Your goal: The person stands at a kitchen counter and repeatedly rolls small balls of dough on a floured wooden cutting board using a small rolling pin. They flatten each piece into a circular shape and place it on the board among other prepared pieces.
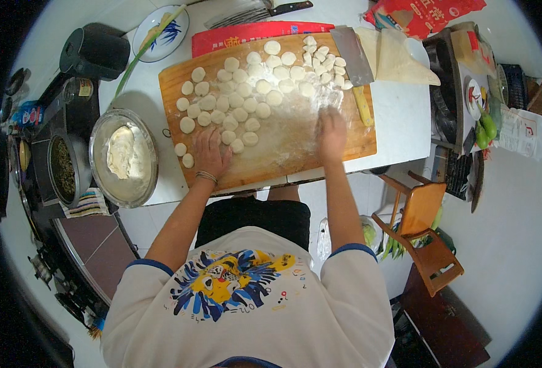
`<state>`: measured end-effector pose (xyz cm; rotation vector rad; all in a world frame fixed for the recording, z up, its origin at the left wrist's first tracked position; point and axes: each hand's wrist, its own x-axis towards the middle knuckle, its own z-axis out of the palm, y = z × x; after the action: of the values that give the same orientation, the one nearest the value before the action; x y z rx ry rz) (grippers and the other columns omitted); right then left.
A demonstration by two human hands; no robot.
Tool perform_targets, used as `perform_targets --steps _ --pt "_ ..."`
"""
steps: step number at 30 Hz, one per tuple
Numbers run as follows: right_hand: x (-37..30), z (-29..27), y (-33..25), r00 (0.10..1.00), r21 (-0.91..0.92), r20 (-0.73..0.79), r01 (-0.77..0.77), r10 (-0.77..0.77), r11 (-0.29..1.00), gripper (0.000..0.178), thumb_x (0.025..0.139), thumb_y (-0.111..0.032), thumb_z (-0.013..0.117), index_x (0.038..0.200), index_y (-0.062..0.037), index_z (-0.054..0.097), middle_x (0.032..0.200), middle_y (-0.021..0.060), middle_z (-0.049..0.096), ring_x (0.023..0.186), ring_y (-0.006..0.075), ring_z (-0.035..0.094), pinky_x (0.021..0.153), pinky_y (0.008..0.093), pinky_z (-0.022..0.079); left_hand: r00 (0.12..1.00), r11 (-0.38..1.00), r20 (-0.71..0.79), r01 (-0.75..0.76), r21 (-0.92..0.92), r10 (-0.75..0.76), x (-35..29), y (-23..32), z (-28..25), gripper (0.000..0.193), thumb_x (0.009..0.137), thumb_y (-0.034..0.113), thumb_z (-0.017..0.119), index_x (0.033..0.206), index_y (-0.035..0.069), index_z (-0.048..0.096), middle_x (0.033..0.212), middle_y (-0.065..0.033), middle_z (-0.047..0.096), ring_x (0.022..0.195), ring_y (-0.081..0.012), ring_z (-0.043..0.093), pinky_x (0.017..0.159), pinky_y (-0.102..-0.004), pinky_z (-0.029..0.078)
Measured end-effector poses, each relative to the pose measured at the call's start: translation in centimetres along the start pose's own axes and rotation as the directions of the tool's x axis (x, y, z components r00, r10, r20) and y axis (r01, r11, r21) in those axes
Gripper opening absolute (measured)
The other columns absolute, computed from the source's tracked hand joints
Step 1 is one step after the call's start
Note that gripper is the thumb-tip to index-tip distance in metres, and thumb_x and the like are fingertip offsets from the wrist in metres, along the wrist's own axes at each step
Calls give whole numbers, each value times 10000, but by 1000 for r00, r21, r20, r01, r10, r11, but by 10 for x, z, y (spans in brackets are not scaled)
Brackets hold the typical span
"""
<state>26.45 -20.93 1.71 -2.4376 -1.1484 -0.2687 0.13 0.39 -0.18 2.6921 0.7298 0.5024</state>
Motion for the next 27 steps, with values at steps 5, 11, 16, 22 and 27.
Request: perform_targets --steps 5,11,16,22,27 --pt "75 -10 5 990 76 -108 -79 87 994 295 830 -89 651 1122 -62 618 1134 190 611 1023 383 587 868 459 483 1000 1000 -2 -1 -20 1 2 1 -4 583 803 332 660 1280 55 472 1282 -134 477 1221 -318 435 1121 -537 280" --pt "96 26 15 980 52 -30 -197 198 979 319 812 -64 634 1125 -32 585 1034 170 619 1002 367 584 845 446 487 1000 999 17 -15 -33 16 2 0 -4 601 813 318 670 1301 43 452 1306 -159 467 1235 -341 420 1133 -564 246" --pt "18 16 -18 975 55 84 -213 208 976 360 763 -27 621 1121 -10 582 990 187 598 948 381 572 826 472 481 998 998 53 42 -48 -39 3 5 -7 579 817 310 666 1289 43 462 1325 -151 467 1243 -340 417 1128 -560 250" --pt "-13 -9 -67 972 225 231 -82 29 971 240 730 -29 674 956 -53 595 949 162 570 927 382 566 802 450 488 999 1000 25 20 0 -20 3 4 -7 582 832 357 649 1293 47 476 1306 -125 470 1237 -313 423 1126 -516 280" --pt "0 -24 -53 911 322 411 -145 0 936 244 733 -50 706 947 -58 588 942 150 570 940 363 576 778 443 496 997 998 67 48 -30 -46 0 2 -3 577 812 299 678 1283 42 465 1336 -149 464 1262 -338 403 1131 -543 251"
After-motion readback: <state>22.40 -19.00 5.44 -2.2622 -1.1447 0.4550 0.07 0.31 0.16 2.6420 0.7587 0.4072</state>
